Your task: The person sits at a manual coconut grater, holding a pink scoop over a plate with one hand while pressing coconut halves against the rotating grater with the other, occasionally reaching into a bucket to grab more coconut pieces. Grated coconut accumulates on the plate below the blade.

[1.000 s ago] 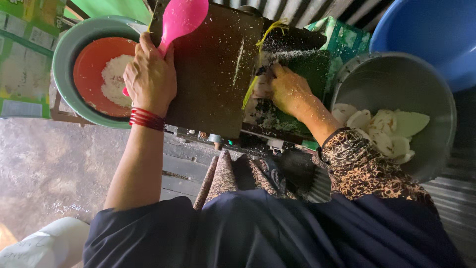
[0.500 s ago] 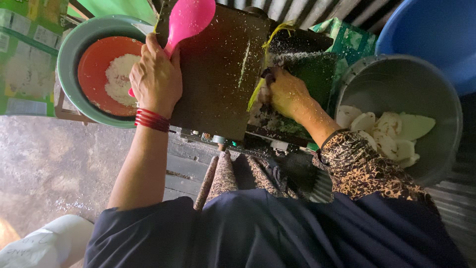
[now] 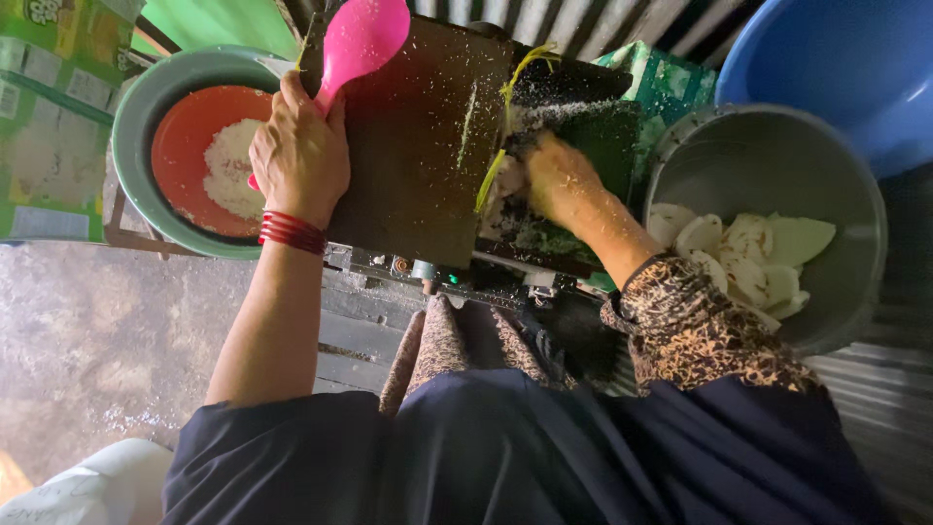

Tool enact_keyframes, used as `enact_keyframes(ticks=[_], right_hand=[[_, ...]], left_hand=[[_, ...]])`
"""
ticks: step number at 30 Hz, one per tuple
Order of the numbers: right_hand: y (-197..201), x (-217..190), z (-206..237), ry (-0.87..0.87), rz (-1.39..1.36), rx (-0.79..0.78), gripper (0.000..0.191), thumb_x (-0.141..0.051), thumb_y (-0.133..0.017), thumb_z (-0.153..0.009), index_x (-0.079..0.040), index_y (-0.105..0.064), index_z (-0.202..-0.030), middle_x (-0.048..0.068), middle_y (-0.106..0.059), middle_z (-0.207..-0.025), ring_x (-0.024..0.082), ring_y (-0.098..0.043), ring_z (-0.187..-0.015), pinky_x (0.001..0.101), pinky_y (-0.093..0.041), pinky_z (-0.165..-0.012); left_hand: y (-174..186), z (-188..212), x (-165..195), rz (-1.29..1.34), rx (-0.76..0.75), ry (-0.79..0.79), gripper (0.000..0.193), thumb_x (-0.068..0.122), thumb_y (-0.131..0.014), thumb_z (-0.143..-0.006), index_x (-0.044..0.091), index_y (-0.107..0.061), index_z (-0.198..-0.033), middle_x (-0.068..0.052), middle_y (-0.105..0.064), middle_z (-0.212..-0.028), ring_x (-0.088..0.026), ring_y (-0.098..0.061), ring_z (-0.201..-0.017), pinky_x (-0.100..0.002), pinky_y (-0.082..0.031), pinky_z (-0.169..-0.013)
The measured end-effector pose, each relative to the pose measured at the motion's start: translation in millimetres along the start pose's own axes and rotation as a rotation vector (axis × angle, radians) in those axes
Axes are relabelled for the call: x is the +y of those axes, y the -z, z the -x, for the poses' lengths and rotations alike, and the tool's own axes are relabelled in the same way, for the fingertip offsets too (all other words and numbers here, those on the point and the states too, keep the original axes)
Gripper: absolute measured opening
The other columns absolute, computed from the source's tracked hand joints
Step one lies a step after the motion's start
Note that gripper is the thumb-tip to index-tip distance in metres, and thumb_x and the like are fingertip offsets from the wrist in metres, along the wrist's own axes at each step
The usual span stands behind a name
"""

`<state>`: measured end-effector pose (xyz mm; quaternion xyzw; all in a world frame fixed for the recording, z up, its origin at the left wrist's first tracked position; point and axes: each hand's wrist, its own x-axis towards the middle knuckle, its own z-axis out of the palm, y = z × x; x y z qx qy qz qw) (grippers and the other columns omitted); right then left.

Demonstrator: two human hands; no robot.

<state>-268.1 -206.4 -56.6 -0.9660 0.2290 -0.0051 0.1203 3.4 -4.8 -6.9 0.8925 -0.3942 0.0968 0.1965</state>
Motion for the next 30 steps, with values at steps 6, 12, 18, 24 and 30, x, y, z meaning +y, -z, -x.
enact_keyframes(ticks=[6,12,18,24,30], right_hand=[[8,0,2,0.09,-0.255,0.061,0.031,-0.023,-0.079,-0.087,-0.004,-0.068,-0.109,0.021,-0.069,-0.103,0.043,-0.068,-0.094,0.0514,-0.055,-0.079],[-1,3,-5,0.088,-0.075,-0.03,0.023,-0.019,-0.077,-0.079,-0.002,-0.071,-0.094,0.023,-0.069,-0.099,0.044,-0.068,-0.095,0.0511,-0.056,-0.08],[-12,5,-9,0.078,-0.073,-0.048,0.024,-0.024,-0.079,-0.076,-0.002,-0.074,-0.082,0.024,-0.069,-0.089,0.045,-0.068,-0.086,0.0526,-0.056,-0.075],[-11,1,-11,0.12,-0.067,-0.051,0.03,-0.031,-0.079,-0.079,-0.002,-0.073,-0.081,0.024,-0.069,-0.085,0.046,-0.067,-0.083,0.0537,-0.056,-0.073],[-13,-8,-12,0.083,-0.098,-0.036,0.027,-0.027,-0.078,-0.079,-0.001,-0.074,-0.086,0.027,-0.069,-0.088,0.048,-0.067,-0.082,0.0555,-0.056,-0.073]], left_hand=[[0,4,1,0.005,0.016,-0.015,0.053,0.041,-0.064,-0.109,-0.001,-0.049,-0.136,-0.023,-0.069,-0.112,-0.045,-0.069,-0.085,-0.055,-0.053,-0.073],[1,3,4,-0.006,-0.009,0.025,0.054,0.042,-0.065,-0.107,0.0,-0.048,-0.136,-0.022,-0.07,-0.111,-0.044,-0.069,-0.085,-0.055,-0.053,-0.073],[3,3,6,-0.008,0.007,0.008,0.056,0.042,-0.065,-0.105,-0.001,-0.047,-0.136,-0.023,-0.069,-0.114,-0.044,-0.07,-0.085,-0.054,-0.053,-0.072],[5,3,7,0.01,-0.028,0.035,0.053,0.044,-0.062,-0.108,0.001,-0.047,-0.134,-0.022,-0.069,-0.113,-0.045,-0.069,-0.085,-0.056,-0.053,-0.072],[5,4,7,0.0,0.017,0.005,0.053,0.044,-0.062,-0.108,-0.001,-0.049,-0.135,-0.022,-0.07,-0.11,-0.044,-0.07,-0.085,-0.055,-0.053,-0.072]])
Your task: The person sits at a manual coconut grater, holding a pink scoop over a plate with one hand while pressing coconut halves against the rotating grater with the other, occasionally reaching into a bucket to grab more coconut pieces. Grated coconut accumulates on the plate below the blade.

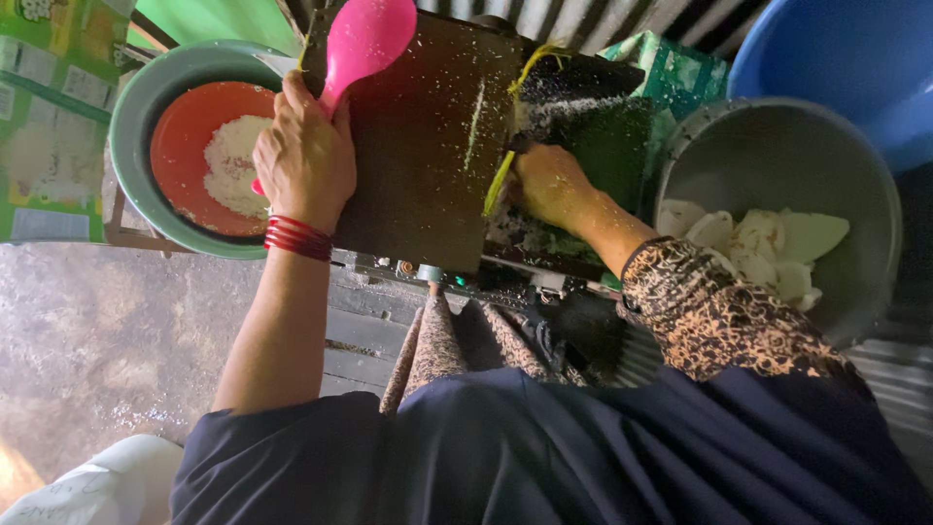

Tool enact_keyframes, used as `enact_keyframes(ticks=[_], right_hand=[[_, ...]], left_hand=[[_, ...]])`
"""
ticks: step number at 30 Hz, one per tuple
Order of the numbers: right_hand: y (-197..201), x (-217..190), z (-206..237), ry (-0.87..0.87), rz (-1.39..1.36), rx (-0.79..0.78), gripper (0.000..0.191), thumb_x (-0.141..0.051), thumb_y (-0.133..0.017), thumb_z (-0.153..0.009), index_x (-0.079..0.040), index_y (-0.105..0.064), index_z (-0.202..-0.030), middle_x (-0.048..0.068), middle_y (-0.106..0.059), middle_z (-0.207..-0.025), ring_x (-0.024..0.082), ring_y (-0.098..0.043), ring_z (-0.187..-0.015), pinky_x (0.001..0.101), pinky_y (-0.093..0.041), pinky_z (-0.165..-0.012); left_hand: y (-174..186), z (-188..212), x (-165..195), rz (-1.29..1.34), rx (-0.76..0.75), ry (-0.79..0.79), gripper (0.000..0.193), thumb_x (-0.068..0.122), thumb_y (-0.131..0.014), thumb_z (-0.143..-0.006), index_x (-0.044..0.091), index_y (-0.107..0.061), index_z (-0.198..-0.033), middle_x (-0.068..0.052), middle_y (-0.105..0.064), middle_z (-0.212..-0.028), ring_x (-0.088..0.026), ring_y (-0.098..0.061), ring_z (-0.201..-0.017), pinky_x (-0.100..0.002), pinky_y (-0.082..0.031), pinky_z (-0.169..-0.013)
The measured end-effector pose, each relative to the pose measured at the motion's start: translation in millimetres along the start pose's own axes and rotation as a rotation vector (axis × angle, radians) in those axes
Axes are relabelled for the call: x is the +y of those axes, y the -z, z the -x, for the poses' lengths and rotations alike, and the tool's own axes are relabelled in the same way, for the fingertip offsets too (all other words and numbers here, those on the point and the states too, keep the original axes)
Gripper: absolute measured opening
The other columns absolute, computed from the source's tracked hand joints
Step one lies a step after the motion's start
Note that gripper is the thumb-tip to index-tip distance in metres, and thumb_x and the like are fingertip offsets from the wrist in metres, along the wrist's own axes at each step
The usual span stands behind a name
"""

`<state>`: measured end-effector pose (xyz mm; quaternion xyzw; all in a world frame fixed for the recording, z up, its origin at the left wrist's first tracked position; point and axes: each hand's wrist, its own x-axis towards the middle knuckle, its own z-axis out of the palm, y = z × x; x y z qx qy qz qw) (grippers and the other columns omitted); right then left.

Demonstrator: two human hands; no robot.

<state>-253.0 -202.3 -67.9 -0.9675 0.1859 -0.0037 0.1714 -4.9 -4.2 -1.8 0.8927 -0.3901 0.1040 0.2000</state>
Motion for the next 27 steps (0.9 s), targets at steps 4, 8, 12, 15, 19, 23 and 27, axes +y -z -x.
enact_keyframes(ticks=[4,8,12,15,19,23,27], right_hand=[[2,-3,-5,-0.023,0.164,-0.099,0.012,-0.015,-0.072,-0.081,-0.005,-0.075,-0.086,0.025,-0.071,-0.092,0.045,-0.07,-0.091,0.0526,-0.059,-0.082],[11,-13,-10,-0.095,0.018,-0.059,0.026,-0.023,-0.082,-0.075,0.0,-0.075,-0.086,0.027,-0.071,-0.09,0.045,-0.07,-0.086,0.0529,-0.058,-0.075],[40,-13,19,-0.089,-0.188,0.393,0.02,-0.015,-0.08,-0.085,-0.001,-0.079,-0.099,0.02,-0.073,-0.084,0.034,-0.07,-0.076,0.0446,-0.057,-0.069],[59,19,73,-0.146,-0.588,0.885,0.013,-0.003,-0.065,-0.102,-0.006,-0.078,-0.105,0.011,-0.078,-0.095,0.019,-0.072,-0.084,0.03,-0.059,-0.079],[67,109,154,-0.461,0.024,0.506,0.02,-0.001,-0.062,-0.092,-0.011,-0.078,-0.099,0.011,-0.077,-0.102,0.03,-0.074,-0.096,0.0428,-0.058,-0.084],[35,152,198,-0.537,0.36,-0.002,0.036,-0.004,-0.064,-0.079,-0.013,-0.078,-0.111,0.018,-0.072,-0.116,0.041,-0.067,-0.105,0.055,-0.054,-0.079],[49,176,224,-0.598,0.522,0.03,0.021,-0.016,-0.069,-0.094,-0.003,-0.075,-0.11,0.023,-0.069,-0.119,0.041,-0.068,-0.107,0.0509,-0.056,-0.085]], left_hand=[[1,-2,-3,0.003,0.019,-0.019,0.051,0.043,-0.064,-0.108,0.0,-0.053,-0.133,-0.022,-0.071,-0.11,-0.044,-0.07,-0.084,-0.054,-0.053,-0.071],[7,-2,-9,0.029,-0.028,-0.042,0.043,0.043,-0.064,-0.11,0.005,-0.057,-0.128,-0.021,-0.072,-0.112,-0.044,-0.07,-0.09,-0.054,-0.053,-0.074],[7,0,-12,-0.02,-0.018,-0.075,0.038,0.038,-0.06,-0.113,0.003,-0.057,-0.13,-0.022,-0.072,-0.113,-0.045,-0.069,-0.091,-0.055,-0.052,-0.075],[3,-2,-15,-0.033,-0.019,-0.101,0.037,0.035,-0.059,-0.114,0.001,-0.057,-0.13,-0.023,-0.072,-0.113,-0.046,-0.068,-0.091,-0.055,-0.05,-0.076],[-1,-4,-21,-0.023,-0.063,-0.076,0.038,0.035,-0.059,-0.116,0.002,-0.056,-0.133,-0.024,-0.071,-0.113,-0.045,-0.069,-0.094,-0.056,-0.05,-0.08],[-3,-3,-24,-0.023,-0.068,-0.085,0.036,0.035,-0.058,-0.117,0.0,-0.055,-0.127,-0.023,-0.071,-0.113,-0.044,-0.068,-0.094,-0.055,-0.05,-0.078],[0,-2,-20,-0.036,-0.031,-0.099,0.035,0.035,-0.06,-0.116,0.002,-0.056,-0.127,-0.022,-0.072,-0.111,-0.043,-0.069,-0.092,-0.054,-0.051,-0.077]])
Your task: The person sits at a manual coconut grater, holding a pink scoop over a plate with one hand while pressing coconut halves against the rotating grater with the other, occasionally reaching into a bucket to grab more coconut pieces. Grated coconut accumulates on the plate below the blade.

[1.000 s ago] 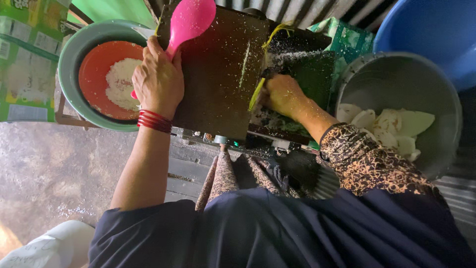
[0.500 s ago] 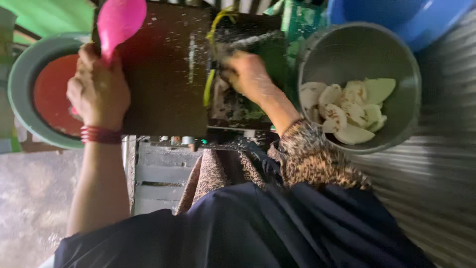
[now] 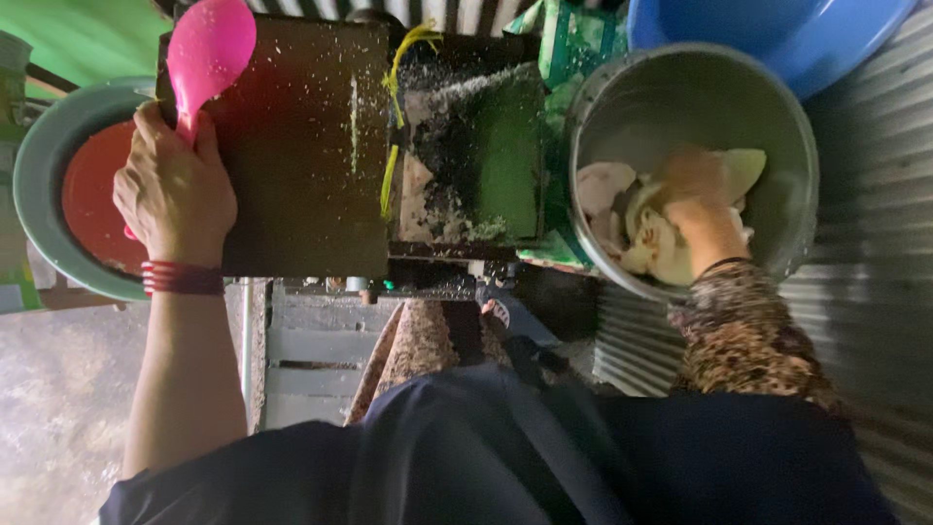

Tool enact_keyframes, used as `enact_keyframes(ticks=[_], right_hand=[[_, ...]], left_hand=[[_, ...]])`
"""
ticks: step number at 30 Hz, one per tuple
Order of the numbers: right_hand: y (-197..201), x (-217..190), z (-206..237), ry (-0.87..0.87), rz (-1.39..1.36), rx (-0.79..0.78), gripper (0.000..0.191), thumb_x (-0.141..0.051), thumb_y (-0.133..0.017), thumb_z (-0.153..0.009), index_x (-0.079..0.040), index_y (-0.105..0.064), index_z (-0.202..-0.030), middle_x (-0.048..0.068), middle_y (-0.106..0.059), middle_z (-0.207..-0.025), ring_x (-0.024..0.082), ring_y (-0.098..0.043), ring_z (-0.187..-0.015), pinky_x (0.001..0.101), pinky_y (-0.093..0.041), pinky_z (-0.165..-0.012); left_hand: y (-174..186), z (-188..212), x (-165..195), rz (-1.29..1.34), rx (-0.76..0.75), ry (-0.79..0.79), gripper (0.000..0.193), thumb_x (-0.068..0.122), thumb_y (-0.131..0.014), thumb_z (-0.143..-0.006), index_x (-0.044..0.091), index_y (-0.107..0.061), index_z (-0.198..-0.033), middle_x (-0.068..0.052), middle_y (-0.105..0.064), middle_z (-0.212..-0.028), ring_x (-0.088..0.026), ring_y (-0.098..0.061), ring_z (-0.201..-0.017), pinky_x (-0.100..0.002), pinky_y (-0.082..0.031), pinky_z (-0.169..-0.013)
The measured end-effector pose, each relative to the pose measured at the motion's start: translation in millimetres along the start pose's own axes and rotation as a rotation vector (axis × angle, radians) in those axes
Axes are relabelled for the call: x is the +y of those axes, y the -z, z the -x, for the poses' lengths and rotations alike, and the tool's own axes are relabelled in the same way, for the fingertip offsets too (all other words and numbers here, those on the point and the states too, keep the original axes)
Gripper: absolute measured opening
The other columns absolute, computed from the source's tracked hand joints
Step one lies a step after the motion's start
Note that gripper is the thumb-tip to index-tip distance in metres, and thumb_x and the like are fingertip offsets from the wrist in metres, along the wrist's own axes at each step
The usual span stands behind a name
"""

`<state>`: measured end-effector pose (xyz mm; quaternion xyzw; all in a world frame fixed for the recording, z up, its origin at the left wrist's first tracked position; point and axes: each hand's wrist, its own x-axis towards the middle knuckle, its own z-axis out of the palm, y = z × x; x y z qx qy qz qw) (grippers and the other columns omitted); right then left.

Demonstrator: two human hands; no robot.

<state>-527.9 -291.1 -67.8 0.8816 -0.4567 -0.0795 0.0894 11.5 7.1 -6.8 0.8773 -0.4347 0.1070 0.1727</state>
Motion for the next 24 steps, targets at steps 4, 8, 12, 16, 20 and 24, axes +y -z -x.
enact_keyframes(ticks=[4,8,12,16,20,24], right_hand=[[14,18,11,-0.468,-0.612,0.219,0.025,-0.018,-0.068,-0.097,-0.005,-0.07,-0.118,0.016,-0.072,-0.118,0.031,-0.072,-0.104,0.0425,-0.06,-0.085],[43,-4,28,-0.63,-1.31,0.41,0.035,-0.012,-0.069,-0.092,-0.009,-0.065,-0.127,0.008,-0.072,-0.12,0.022,-0.072,-0.107,0.0355,-0.061,-0.089],[71,-57,14,-0.284,-1.816,0.495,0.056,0.001,-0.071,-0.084,-0.014,-0.06,-0.136,0.002,-0.07,-0.125,0.017,-0.068,-0.116,0.0313,-0.059,-0.1],[101,-121,-19,0.244,-0.967,0.654,0.048,0.014,-0.063,-0.099,-0.011,-0.066,-0.14,0.009,-0.071,-0.132,0.027,-0.071,-0.119,0.0406,-0.058,-0.106],[121,-195,-46,0.494,-0.426,0.535,0.058,0.012,-0.063,-0.095,-0.007,-0.06,-0.15,0.019,-0.06,-0.141,0.035,-0.065,-0.124,0.0412,-0.062,-0.099],[131,-231,-48,0.673,0.031,0.508,0.08,-0.006,-0.068,-0.069,-0.002,-0.053,-0.147,0.027,-0.047,-0.145,0.039,-0.054,-0.129,0.0403,-0.06,-0.097]], left_hand=[[2,2,8,-0.008,0.054,0.041,0.035,0.037,-0.061,-0.111,0.005,-0.059,-0.126,-0.02,-0.073,-0.109,-0.044,-0.07,-0.089,-0.054,-0.051,-0.073],[3,-1,12,-0.024,0.029,0.059,0.039,0.042,-0.062,-0.114,0.005,-0.058,-0.127,-0.021,-0.073,-0.107,-0.044,-0.07,-0.088,-0.055,-0.051,-0.076],[0,-3,13,0.028,0.05,0.076,0.042,0.043,-0.062,-0.112,0.004,-0.057,-0.126,-0.022,-0.072,-0.108,-0.044,-0.07,-0.09,-0.053,-0.052,-0.076],[-3,-6,12,0.029,0.03,0.098,0.046,0.043,-0.064,-0.109,0.002,-0.055,-0.129,-0.022,-0.072,-0.109,-0.045,-0.069,-0.085,-0.055,-0.051,-0.074],[-3,-5,12,0.074,0.028,0.1,0.047,0.043,-0.063,-0.109,0.003,-0.052,-0.132,-0.021,-0.071,-0.112,-0.045,-0.069,-0.091,-0.055,-0.051,-0.078],[-4,-4,12,0.087,0.022,0.118,0.048,0.043,-0.063,-0.107,0.004,-0.052,-0.133,-0.021,-0.071,-0.112,-0.044,-0.069,-0.091,-0.054,-0.051,-0.077]])
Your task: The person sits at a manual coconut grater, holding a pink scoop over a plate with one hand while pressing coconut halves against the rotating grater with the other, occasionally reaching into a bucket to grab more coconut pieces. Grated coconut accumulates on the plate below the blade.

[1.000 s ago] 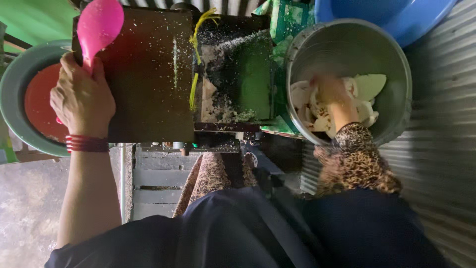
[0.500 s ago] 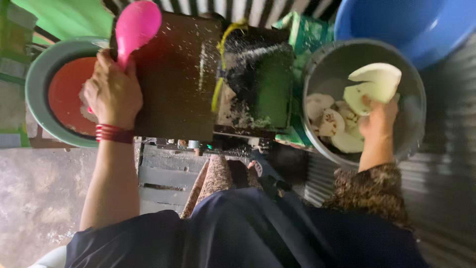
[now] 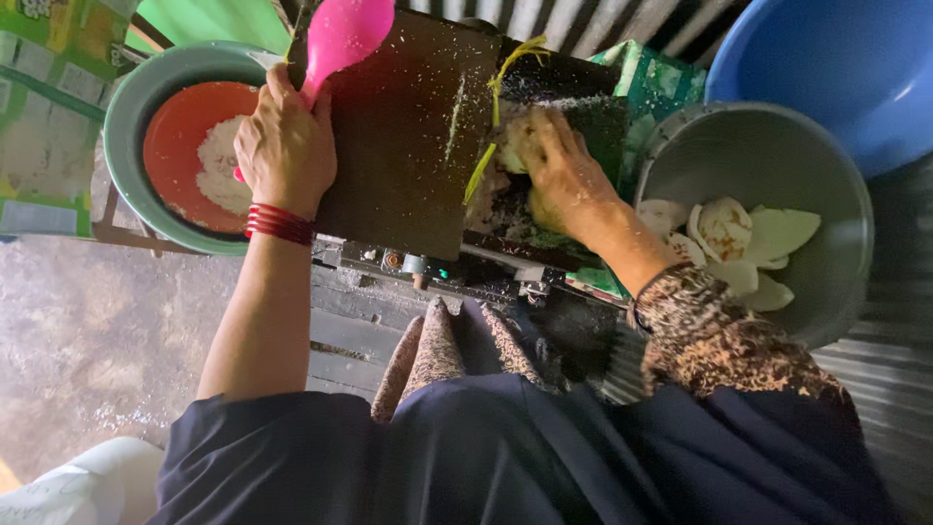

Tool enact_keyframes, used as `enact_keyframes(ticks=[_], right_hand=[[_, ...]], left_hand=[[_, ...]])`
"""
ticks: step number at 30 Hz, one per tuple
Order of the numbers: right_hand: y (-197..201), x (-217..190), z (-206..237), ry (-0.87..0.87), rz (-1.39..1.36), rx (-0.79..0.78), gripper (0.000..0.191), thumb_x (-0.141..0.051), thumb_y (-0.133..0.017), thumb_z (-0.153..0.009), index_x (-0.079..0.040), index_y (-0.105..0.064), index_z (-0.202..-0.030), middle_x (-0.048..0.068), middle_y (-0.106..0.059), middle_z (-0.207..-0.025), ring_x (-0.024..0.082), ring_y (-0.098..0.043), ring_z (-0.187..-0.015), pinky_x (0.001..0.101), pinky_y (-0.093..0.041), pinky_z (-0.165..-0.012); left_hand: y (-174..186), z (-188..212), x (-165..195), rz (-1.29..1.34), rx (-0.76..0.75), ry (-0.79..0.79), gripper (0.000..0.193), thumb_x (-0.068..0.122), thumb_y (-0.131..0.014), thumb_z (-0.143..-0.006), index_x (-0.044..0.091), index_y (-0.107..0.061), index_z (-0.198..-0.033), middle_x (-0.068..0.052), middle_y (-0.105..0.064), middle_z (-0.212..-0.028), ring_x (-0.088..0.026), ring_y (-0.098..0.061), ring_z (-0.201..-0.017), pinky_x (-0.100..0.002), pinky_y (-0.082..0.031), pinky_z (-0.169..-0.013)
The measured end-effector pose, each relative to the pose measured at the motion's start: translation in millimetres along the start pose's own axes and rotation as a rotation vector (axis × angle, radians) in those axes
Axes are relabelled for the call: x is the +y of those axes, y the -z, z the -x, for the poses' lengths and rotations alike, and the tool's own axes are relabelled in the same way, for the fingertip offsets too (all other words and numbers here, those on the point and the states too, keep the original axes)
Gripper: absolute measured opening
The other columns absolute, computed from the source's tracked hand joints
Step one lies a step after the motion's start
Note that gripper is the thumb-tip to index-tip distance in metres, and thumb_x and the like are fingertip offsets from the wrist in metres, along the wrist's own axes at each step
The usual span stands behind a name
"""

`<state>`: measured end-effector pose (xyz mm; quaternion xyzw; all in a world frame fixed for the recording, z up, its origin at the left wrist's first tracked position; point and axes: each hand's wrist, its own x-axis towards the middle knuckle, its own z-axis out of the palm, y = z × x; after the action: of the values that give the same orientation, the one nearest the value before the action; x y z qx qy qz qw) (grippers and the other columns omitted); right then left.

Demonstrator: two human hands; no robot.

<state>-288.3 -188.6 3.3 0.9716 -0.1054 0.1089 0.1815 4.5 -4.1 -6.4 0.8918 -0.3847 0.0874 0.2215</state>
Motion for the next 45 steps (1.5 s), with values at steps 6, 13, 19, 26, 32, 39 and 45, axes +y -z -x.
enact_keyframes(ticks=[6,13,19,26,32,39,45], right_hand=[[3,5,-16,-0.325,-0.582,-0.333,0.08,-0.037,-0.067,-0.095,0.004,-0.033,-0.154,0.029,-0.041,-0.147,0.044,-0.042,-0.133,0.0557,-0.043,-0.106],[-7,-16,-13,-0.339,-0.393,-0.37,0.064,-0.03,-0.063,-0.094,-0.003,-0.045,-0.149,0.022,-0.042,-0.151,0.044,-0.038,-0.141,0.0614,-0.043,-0.103],[-14,-21,-13,-0.304,-0.297,-0.291,0.065,-0.03,-0.068,-0.088,-0.002,-0.051,-0.144,0.025,-0.043,-0.148,0.049,-0.04,-0.135,0.0644,-0.046,-0.097],[-16,-33,-14,-0.274,-0.18,-0.33,0.069,-0.026,-0.069,-0.079,-0.001,-0.053,-0.142,0.027,-0.045,-0.141,0.052,-0.041,-0.131,0.0666,-0.048,-0.093],[-14,-38,-10,-0.282,-0.263,-0.208,0.068,-0.027,-0.068,-0.084,-0.005,-0.049,-0.146,0.024,-0.045,-0.143,0.051,-0.041,-0.13,0.072,-0.045,-0.092],[2,-36,5,-0.133,-0.299,-0.378,0.047,-0.031,-0.065,-0.09,-0.022,-0.055,-0.135,0.017,-0.044,-0.148,0.048,-0.038,-0.137,0.0713,-0.041,-0.101],[-11,-37,3,-0.161,-0.325,-0.323,0.072,-0.024,-0.063,-0.085,0.002,-0.044,-0.15,0.025,-0.04,-0.151,0.053,-0.037,-0.135,0.0677,-0.04,-0.1]], left_hand=[[-3,1,-1,-0.029,0.002,-0.011,0.048,0.042,-0.066,-0.107,0.003,-0.053,-0.132,-0.021,-0.071,-0.11,-0.044,-0.069,-0.09,-0.054,-0.052,-0.077],[-1,3,-3,-0.042,0.004,-0.036,0.048,0.041,-0.066,-0.109,0.001,-0.054,-0.132,-0.02,-0.071,-0.109,-0.043,-0.07,-0.088,-0.053,-0.053,-0.075],[1,4,-2,-0.034,0.052,-0.091,0.048,0.039,-0.066,-0.108,0.0,-0.054,-0.132,-0.02,-0.072,-0.109,-0.042,-0.07,-0.088,-0.052,-0.053,-0.074],[5,3,0,-0.028,0.006,-0.038,0.047,0.041,-0.063,-0.11,0.001,-0.054,-0.132,-0.021,-0.072,-0.112,-0.044,-0.07,-0.09,-0.054,-0.053,-0.075],[4,4,1,-0.028,0.019,-0.054,0.047,0.042,-0.062,-0.111,0.001,-0.053,-0.133,-0.021,-0.072,-0.114,-0.044,-0.07,-0.091,-0.054,-0.053,-0.076],[4,4,2,-0.048,0.028,-0.043,0.048,0.043,-0.062,-0.109,0.002,-0.052,-0.133,-0.021,-0.072,-0.111,-0.044,-0.07,-0.088,-0.054,-0.053,-0.074],[4,6,2,-0.054,0.007,-0.034,0.052,0.043,-0.063,-0.109,0.0,-0.05,-0.136,-0.022,-0.071,-0.112,-0.043,-0.07,-0.087,-0.054,-0.053,-0.074]])
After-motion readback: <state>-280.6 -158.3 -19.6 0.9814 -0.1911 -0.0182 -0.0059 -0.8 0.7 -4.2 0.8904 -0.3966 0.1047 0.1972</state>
